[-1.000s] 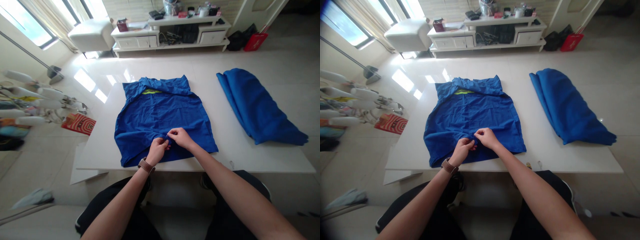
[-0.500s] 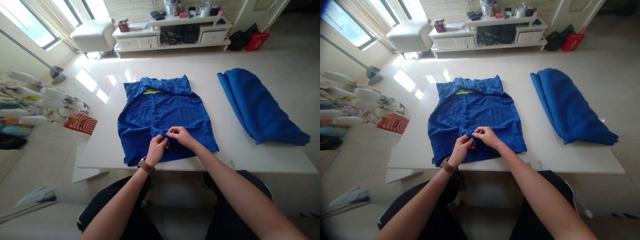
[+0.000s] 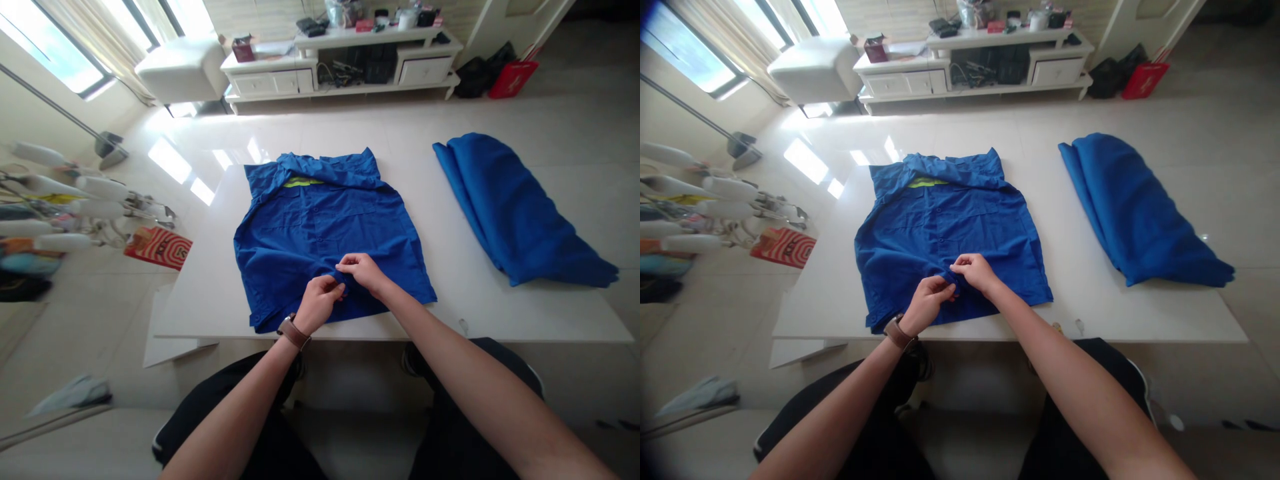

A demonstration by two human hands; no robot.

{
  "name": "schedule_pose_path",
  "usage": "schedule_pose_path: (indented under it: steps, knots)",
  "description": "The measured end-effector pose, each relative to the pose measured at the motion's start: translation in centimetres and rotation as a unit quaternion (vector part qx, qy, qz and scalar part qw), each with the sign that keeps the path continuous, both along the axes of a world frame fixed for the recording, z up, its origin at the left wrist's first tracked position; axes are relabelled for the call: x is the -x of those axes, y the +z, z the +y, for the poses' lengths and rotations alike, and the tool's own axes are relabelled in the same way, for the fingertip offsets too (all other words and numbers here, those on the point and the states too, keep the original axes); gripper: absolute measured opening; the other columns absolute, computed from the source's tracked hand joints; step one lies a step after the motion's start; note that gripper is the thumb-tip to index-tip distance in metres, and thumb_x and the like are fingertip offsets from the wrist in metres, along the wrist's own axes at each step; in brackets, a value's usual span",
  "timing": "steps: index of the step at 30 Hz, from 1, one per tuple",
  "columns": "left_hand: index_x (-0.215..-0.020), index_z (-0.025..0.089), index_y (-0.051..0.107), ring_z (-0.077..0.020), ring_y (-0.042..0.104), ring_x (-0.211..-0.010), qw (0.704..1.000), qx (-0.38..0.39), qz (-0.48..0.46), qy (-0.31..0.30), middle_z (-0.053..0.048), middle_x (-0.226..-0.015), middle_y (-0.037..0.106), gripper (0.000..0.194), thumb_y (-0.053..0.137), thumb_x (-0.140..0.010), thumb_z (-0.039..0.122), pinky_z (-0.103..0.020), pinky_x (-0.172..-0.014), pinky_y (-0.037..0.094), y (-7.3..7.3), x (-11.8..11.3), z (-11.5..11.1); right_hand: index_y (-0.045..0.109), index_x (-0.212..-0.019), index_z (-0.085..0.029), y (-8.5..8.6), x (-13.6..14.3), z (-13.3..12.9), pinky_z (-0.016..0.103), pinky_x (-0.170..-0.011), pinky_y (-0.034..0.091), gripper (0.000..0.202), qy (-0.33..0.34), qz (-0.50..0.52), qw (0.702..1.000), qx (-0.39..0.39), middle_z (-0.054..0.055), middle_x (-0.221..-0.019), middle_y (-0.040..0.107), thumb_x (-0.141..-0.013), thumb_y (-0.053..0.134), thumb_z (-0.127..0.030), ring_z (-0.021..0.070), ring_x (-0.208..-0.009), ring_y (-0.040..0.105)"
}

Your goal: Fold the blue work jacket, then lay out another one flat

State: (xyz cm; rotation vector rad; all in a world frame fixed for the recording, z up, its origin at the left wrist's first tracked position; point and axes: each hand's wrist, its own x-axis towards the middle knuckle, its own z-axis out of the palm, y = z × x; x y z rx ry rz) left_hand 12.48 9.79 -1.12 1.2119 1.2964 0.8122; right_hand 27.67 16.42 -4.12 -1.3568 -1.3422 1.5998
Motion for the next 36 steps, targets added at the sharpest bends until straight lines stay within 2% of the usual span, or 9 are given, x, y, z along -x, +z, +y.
schedule_pose_path:
  steps: [5, 8, 11, 14, 19, 22, 25, 30, 36]
  knots:
    - [-0.054, 0.021, 0.063, -0.0148, 0.051, -0.052, 0.97, -0.09, 0.201, -0.1, -0.003, -0.054, 0.06, 0.029, 0.066, -0.081, 0.032, -0.027, -0.055, 0.032, 1.1, 0.2, -0.4, 0.062, -0.066, -0.019, -0.2, 0.0, 0.1, 0.027, -0.068, 0.041, 0.027, -0.012, -0.039, 0.998, -0.039, -0.002, -0.065, 0.059, -0.069, 0.067, -0.045, 0.0137, -0.068, 0.051]
    - [-0.054, 0.023, 0.064, -0.0168, 0.055, -0.053, 0.941, -0.044, 0.295, -0.162, -0.003, -0.055, 0.062, 0.025, 0.075, -0.073, 0.035, -0.027, -0.056, 0.033, 0.9, 2.0, 0.2, 0.061, -0.066, -0.018, 0.2, -0.2, -0.1, 0.026, -0.066, 0.04, 0.032, 0.036, -0.03, 0.997, -0.058, -0.002, -0.065, 0.058, -0.076, 0.066, -0.048, 0.0132, -0.066, 0.051]
    - [-0.063, 0.022, 0.065, -0.0223, 0.064, -0.068, 0.87, 0.002, 0.456, -0.186, -0.006, -0.069, 0.068, 0.017, 0.077, -0.069, 0.031, -0.029, -0.063, 0.04, 0.1, 4.7, 0.9, 0.064, -0.069, -0.019, 0.5, -0.8, -0.3, 0.026, -0.064, 0.04, 0.04, 0.08, -0.072, 0.992, -0.071, 0.0, -0.067, 0.061, -0.086, 0.059, -0.054, 0.014, -0.065, 0.053]
    - [-0.091, 0.02, 0.067, -0.0285, 0.068, -0.089, 0.802, 0.016, 0.567, -0.188, -0.012, -0.101, 0.07, 0.018, 0.072, -0.074, 0.025, -0.033, -0.071, 0.045, -0.8, 7.3, 1.3, 0.067, -0.073, -0.019, 0.4, -1.6, -0.5, 0.027, -0.065, 0.04, 0.04, 0.1, -0.176, 0.974, -0.103, 0.002, -0.072, 0.066, -0.093, 0.055, -0.053, 0.016, -0.068, 0.057]
    - [-0.114, 0.021, 0.06, -0.0276, 0.066, -0.103, 0.802, 0.028, 0.557, -0.214, -0.013, -0.121, 0.063, 0.038, 0.073, -0.078, 0.026, -0.034, -0.081, 0.047, -2.3, 10.9, 1.0, 0.071, -0.083, -0.022, -0.2, -2.5, -1.5, 0.028, -0.071, 0.042, 0.027, 0.238, -0.271, 0.919, -0.161, 0.004, -0.089, 0.068, -0.082, 0.077, -0.048, 0.0193, -0.084, 0.06]
    - [-0.109, 0.021, 0.061, -0.0242, 0.065, -0.098, 0.815, 0.031, 0.539, -0.21, -0.009, -0.114, 0.066, 0.032, 0.07, -0.078, 0.02, -0.032, -0.08, 0.046, -3.0, 12.4, 0.7, 0.07, -0.088, -0.023, -0.6, -2.8, -2.1, 0.028, -0.075, 0.042, 0.034, 0.308, -0.308, 0.878, -0.196, 0.004, -0.099, 0.063, -0.068, 0.09, -0.043, 0.0215, -0.096, 0.057]
    - [-0.098, 0.021, 0.064, -0.0237, 0.065, -0.093, 0.82, 0.036, 0.535, -0.202, -0.009, -0.105, 0.069, 0.016, 0.062, -0.082, 0.018, -0.031, -0.075, 0.044, -3.3, 13.0, 0.5, 0.067, -0.087, -0.023, -1.1, -3.0, -2.4, 0.028, -0.074, 0.041, 0.034, 0.317, -0.355, 0.853, -0.214, 0.004, -0.1, 0.059, -0.067, 0.092, -0.033, 0.0214, -0.096, 0.054]
    - [-0.084, 0.022, 0.07, -0.0223, 0.067, -0.082, 0.82, 0.05, 0.527, -0.217, -0.008, -0.089, 0.072, 0.013, 0.058, -0.08, 0.017, -0.029, -0.069, 0.042, -2.6, 14.8, 0.2, 0.065, -0.072, -0.021, -1.7, -3.2, -2.4, 0.029, -0.069, 0.037, 0.021, 0.325, -0.357, 0.844, -0.233, 0.005, -0.092, 0.059, -0.076, 0.085, -0.024, 0.0204, -0.089, 0.053]
    - [-0.06, 0.02, 0.07, -0.0263, 0.066, -0.066, 0.748, 0.244, 0.587, -0.191, -0.008, -0.067, 0.069, 0.006, 0.07, -0.059, 0.014, -0.033, -0.064, 0.047, -0.9, 21.6, -0.5, 0.063, -0.065, -0.021, -1.6, -3.1, -2.6, 0.029, -0.062, 0.033, 0.022, 0.324, -0.35, 0.848, -0.23, 0.003, -0.083, 0.06, -0.077, 0.082, -0.018, 0.0172, -0.076, 0.054]
